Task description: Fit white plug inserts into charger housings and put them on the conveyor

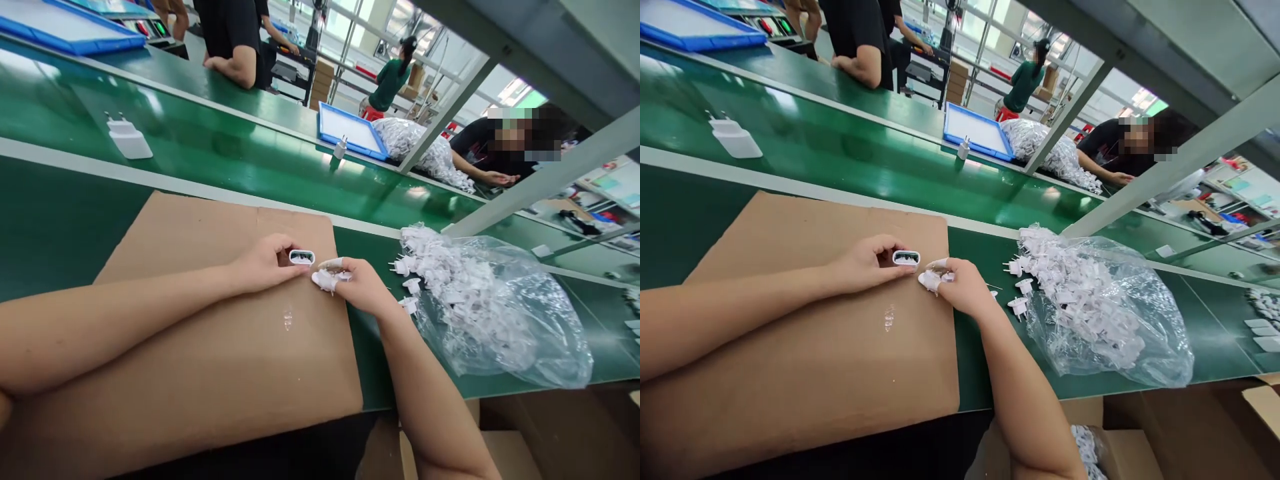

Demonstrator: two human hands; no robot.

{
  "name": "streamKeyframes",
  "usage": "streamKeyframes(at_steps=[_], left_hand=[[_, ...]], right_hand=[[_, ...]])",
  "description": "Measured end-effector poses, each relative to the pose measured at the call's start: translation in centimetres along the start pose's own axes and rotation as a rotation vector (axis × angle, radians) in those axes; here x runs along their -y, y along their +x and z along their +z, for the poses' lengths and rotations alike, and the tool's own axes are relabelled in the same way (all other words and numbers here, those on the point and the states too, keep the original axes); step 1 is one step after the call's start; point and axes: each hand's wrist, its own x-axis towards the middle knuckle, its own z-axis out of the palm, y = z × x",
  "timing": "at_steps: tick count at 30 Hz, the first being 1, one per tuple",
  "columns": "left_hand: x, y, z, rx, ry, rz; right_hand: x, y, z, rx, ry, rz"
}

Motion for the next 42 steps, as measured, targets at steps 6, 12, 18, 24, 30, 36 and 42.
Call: streamKeyframes(at_steps=[6, 12, 18, 24, 30, 36, 42], left_hand=[[-0.1, 0.4, -0.1, 0.076, -0.094, 0.063], [-0.1, 0.5, 0.0, 0.103, -0.097, 0.091], [0.1, 0.7, -0.1, 0.100, -0.052, 0.175], [0.3, 0.3, 0.3, 0.028, 0.170, 0.296], [-0.2, -0.3, 0.5, -0.016, 0.814, 0.433], [-1.5, -0.6, 0.7, -0.030, 1.033, 0.355], [-1.3, -0.6, 0.3, 0.022, 0.702, 0.293]], right_hand=[[1.1, 0.0, 1.0, -0.380, -0.018, -0.314], [2.4, -0.7, 2.5, -0.333, -0.578, -0.443], [3.1, -0.1, 2.3, -0.232, -0.624, -0.454], [3.5, -0.1, 2.7, -0.279, -0.753, -0.442], [3.4, -0.3, 3.6, -0.327, -0.710, -0.344], [4.5, -0.5, 4.1, -0.300, -0.746, -0.233], [4.5, -0.5, 3.8, -0.293, -0.617, -0.257]])
